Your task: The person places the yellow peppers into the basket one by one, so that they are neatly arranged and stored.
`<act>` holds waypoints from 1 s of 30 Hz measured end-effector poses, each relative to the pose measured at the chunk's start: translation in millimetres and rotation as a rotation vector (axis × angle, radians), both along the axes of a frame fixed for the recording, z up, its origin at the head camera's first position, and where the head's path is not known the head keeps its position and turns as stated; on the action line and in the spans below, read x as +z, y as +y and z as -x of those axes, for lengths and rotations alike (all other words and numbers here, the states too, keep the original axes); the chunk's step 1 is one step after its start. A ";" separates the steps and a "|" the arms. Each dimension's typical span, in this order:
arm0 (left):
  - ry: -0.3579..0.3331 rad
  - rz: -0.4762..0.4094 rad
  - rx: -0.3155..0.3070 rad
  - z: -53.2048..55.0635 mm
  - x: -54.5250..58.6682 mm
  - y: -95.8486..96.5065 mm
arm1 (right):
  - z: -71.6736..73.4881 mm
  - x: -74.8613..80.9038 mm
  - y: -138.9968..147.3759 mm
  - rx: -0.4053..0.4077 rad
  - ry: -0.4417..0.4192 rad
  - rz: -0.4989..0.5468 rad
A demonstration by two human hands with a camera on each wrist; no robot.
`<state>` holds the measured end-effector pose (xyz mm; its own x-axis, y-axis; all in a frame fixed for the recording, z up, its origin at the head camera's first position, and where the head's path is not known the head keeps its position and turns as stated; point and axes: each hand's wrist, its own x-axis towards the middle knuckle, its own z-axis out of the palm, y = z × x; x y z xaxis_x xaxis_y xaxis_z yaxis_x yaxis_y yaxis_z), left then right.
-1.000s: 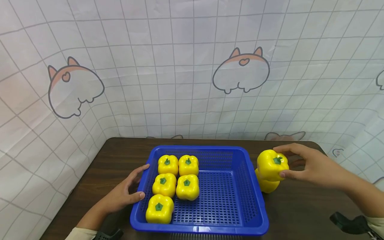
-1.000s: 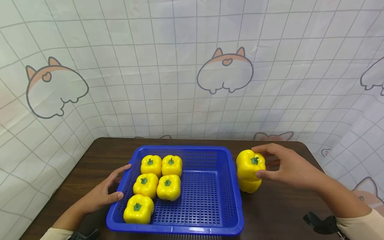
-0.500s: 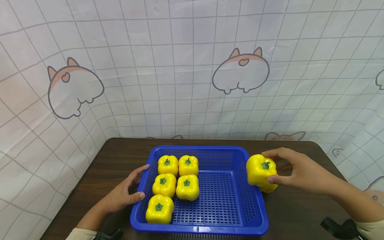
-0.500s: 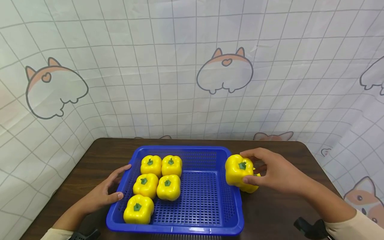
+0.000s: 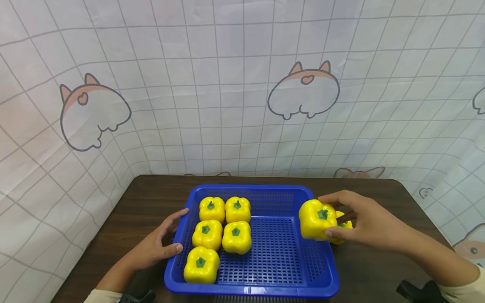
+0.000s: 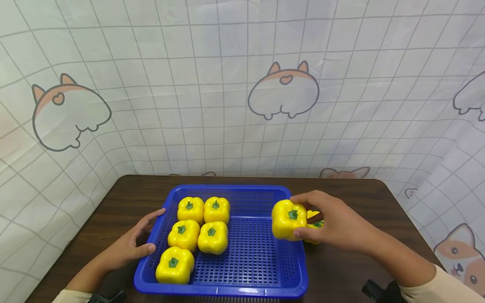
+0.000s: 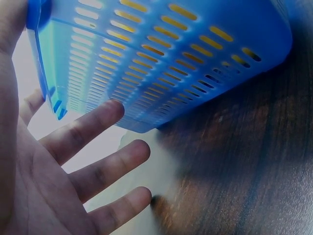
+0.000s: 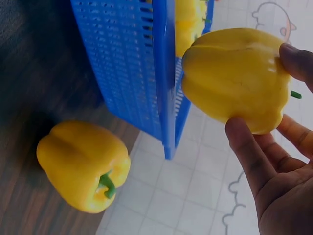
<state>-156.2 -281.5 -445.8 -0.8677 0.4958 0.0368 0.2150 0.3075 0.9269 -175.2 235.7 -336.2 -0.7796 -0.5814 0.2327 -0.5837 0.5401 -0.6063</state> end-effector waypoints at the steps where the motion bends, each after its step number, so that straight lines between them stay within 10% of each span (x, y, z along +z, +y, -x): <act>1: 0.000 0.000 0.000 0.1 0.1 0.1 | -0.8 0.1 -1.4 0.001 -0.003 0.006; 30: -0.012 -0.007 0.015 0.9 -0.5 0.6 | -23.7 -14.0 -59.5 0.081 -0.091 0.049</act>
